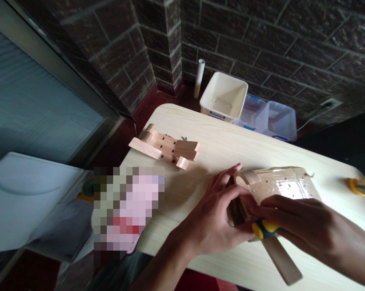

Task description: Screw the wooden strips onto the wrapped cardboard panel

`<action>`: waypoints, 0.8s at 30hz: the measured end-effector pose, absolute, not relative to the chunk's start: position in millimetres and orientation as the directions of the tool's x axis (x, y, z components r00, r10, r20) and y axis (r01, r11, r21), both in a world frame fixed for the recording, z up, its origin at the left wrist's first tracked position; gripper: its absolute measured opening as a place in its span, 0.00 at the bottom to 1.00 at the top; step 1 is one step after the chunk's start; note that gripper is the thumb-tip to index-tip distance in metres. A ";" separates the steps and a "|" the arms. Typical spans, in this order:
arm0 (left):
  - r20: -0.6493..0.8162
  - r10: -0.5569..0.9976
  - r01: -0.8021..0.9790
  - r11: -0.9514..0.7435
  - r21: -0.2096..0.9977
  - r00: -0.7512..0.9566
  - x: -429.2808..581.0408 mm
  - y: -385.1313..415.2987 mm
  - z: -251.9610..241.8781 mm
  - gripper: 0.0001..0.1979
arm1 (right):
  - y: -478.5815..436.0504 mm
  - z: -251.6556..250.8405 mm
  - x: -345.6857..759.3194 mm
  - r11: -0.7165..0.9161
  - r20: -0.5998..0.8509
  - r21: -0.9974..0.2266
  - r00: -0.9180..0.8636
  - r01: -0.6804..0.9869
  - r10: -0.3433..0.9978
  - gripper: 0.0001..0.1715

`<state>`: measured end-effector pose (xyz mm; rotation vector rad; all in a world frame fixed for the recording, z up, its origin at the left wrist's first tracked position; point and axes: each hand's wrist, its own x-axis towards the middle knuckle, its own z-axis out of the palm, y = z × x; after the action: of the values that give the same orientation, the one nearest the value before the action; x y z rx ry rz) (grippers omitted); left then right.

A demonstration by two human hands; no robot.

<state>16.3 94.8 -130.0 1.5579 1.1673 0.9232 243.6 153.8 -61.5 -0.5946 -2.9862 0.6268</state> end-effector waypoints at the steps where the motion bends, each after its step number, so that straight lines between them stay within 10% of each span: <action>1: 0.030 0.966 0.242 -0.094 0.966 0.256 16.6 94.5 -130.0 0.20 | 153.5 -63.5 244.6 0.836 -0.058 -0.404 -0.923 0.370 0.381 0.20; 24: -0.002 0.987 0.145 -0.021 0.989 0.158 27.3 95.0 -131.1 0.21 | 152.1 -78.6 260.1 0.794 0.035 -0.460 -0.886 0.397 0.463 0.29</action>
<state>27.3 95.0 -131.1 1.3935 1.1907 1.0245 260.1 152.1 -78.6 -0.6841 -2.8359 0.6792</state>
